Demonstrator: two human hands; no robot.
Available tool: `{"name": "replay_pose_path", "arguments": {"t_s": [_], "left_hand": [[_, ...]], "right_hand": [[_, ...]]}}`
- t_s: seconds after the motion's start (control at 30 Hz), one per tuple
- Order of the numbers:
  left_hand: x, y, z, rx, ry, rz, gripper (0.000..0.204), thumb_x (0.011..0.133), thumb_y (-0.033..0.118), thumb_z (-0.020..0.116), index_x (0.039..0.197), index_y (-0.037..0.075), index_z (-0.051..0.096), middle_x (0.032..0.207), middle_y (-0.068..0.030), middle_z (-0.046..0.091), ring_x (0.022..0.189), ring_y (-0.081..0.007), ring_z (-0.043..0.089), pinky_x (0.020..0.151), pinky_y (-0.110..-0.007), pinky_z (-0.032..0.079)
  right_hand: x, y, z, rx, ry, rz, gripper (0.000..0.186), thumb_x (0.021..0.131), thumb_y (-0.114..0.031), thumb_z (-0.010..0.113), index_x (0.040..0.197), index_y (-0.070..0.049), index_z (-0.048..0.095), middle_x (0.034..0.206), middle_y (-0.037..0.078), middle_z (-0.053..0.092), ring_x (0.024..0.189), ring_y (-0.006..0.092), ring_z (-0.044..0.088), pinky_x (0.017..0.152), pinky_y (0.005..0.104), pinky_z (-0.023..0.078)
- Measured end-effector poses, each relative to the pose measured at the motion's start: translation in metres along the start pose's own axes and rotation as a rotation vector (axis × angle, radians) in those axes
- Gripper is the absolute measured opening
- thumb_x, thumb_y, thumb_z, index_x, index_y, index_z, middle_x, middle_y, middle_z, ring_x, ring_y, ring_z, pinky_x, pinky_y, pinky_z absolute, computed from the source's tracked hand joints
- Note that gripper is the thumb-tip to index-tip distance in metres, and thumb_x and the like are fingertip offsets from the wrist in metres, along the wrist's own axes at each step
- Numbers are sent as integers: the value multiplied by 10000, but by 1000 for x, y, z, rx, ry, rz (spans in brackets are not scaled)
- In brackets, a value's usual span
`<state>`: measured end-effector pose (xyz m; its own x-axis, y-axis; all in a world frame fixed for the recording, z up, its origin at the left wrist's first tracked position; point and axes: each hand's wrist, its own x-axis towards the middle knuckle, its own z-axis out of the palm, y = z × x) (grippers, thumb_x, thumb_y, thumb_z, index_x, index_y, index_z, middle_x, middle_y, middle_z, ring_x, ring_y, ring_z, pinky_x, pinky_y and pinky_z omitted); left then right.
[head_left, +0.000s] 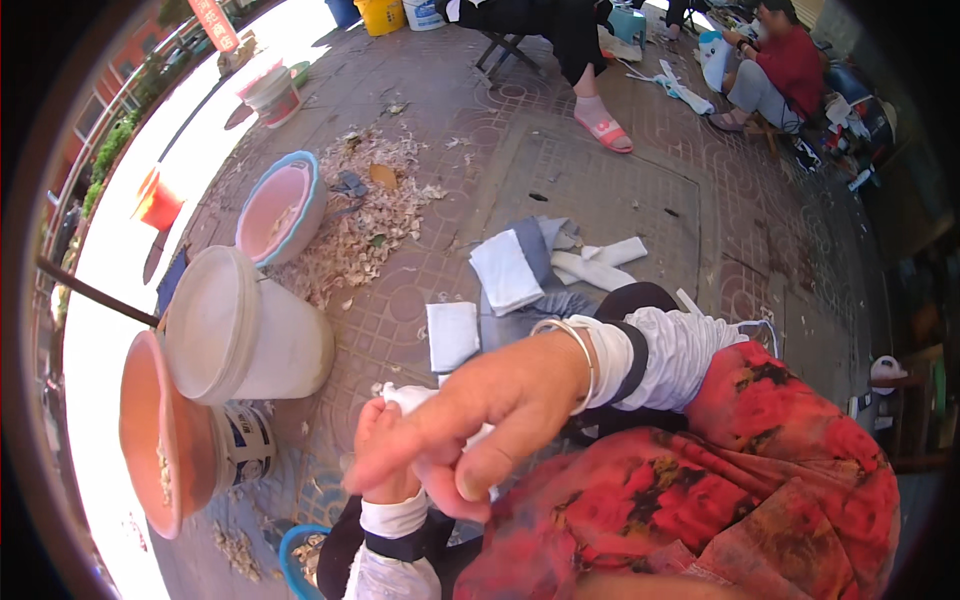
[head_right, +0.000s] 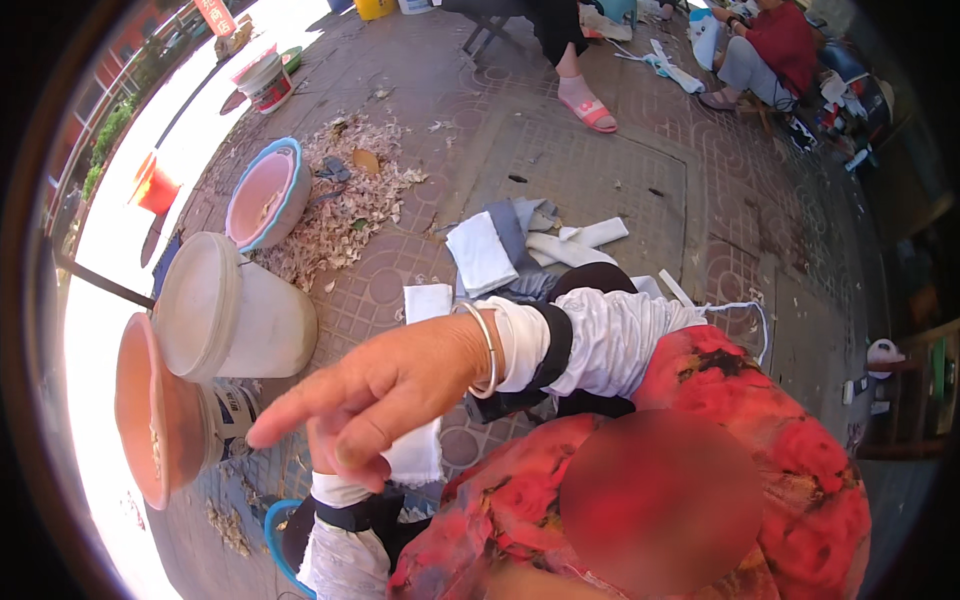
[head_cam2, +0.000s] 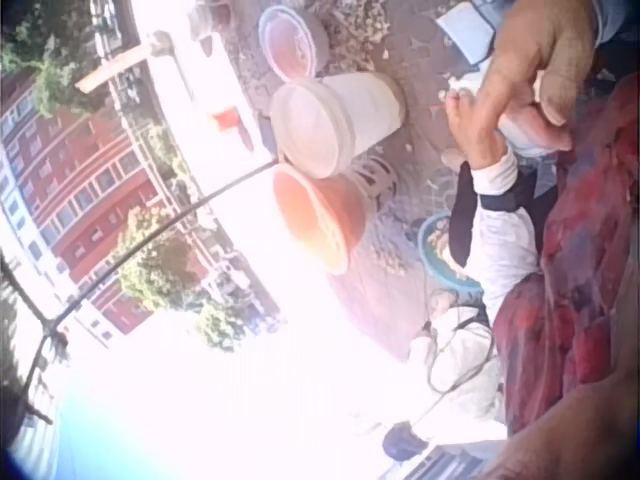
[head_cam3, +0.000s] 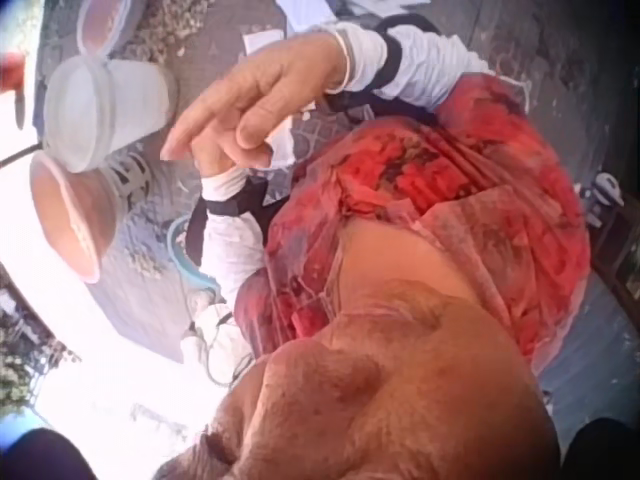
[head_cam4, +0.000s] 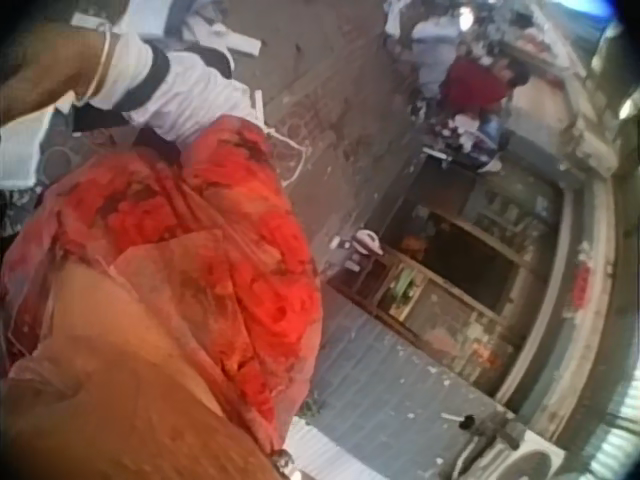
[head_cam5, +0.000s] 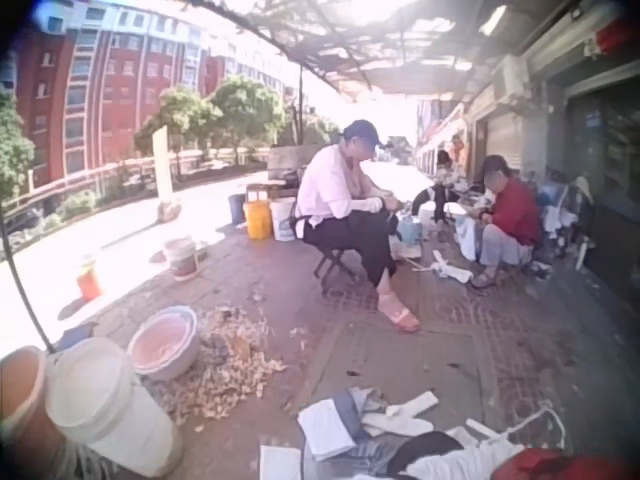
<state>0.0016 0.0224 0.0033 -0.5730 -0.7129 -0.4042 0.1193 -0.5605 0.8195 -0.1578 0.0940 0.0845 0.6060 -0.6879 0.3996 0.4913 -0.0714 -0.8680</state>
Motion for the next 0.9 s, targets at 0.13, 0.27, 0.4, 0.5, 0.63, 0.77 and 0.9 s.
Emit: {"name": "replay_pose_path", "arguments": {"t_s": [0.13, 0.27, 0.4, 0.5, 0.63, 0.77, 0.9], "left_hand": [[14, -5, -6, 86, -33, -30, 111, 826, 70, 420, 891, -1, 474, 845, -67, 549, 777, -124, 525, 720, -238, 416], [19, -5, 0, 65, -38, -20, 113, 831, 66, 418, 894, -8, 476, 863, -71, 560, 794, -128, 532, 741, -239, 418], [21, -5, -1, 55, -53, -27, 121, 831, 71, 427, 907, -14, 470, 866, -71, 560, 804, -135, 532, 748, -243, 418], [20, -4, 1, 111, -88, -89, 160, 830, 89, 456, 951, -15, 463, 877, -76, 560, 826, -140, 530, 753, -258, 423], [20, -8, 5, 129, -214, -40, 93, 818, 57, 498, 892, 3, 515, 793, -23, 552, 665, -73, 504, 617, -193, 409], [16, -2, 1, 236, -262, -66, 93, 809, 74, 535, 871, 6, 549, 761, -8, 554, 665, -51, 494, 605, -182, 397], [11, 5, -5, 395, -320, -65, 123, 794, 84, 560, 881, -3, 554, 756, -10, 562, 667, -53, 503, 606, -182, 403]], "right_hand": [[-6, -13, 39, 126, -185, -85, 407, 825, -80, 480, 1207, 4, 372, 707, 75, 543, 649, 124, 530, 582, 235, 424], [-11, -27, 33, -60, -452, -131, 406, 846, -151, 467, 1195, 39, 384, 956, 133, 512, 820, 189, 543, 669, 261, 445], [-13, -25, 32, -210, -651, -175, 426, 862, -204, 457, 1185, 66, 394, 1143, 176, 489, 949, 238, 552, 735, 280, 462], [-25, -10, 22, -169, -147, -213, 61, 762, -63, 570, 764, -4, 589, 698, 53, 576, 634, 149, 548, 576, 243, 421], [-31, 25, -40, -956, 559, -29, 166, 752, -151, 561, 861, -26, 573, 796, 98, 564, 707, 209, 543, 609, 293, 425], [-28, 50, -53, -990, 468, 230, 225, 746, -176, 542, 912, -25, 558, 881, 104, 556, 780, 207, 538, 633, 277, 430], [-32, 41, -50, -1033, 360, 582, 321, 741, -179, 556, 1026, -38, 514, 933, 112, 548, 839, 215, 533, 668, 287, 436]]}}
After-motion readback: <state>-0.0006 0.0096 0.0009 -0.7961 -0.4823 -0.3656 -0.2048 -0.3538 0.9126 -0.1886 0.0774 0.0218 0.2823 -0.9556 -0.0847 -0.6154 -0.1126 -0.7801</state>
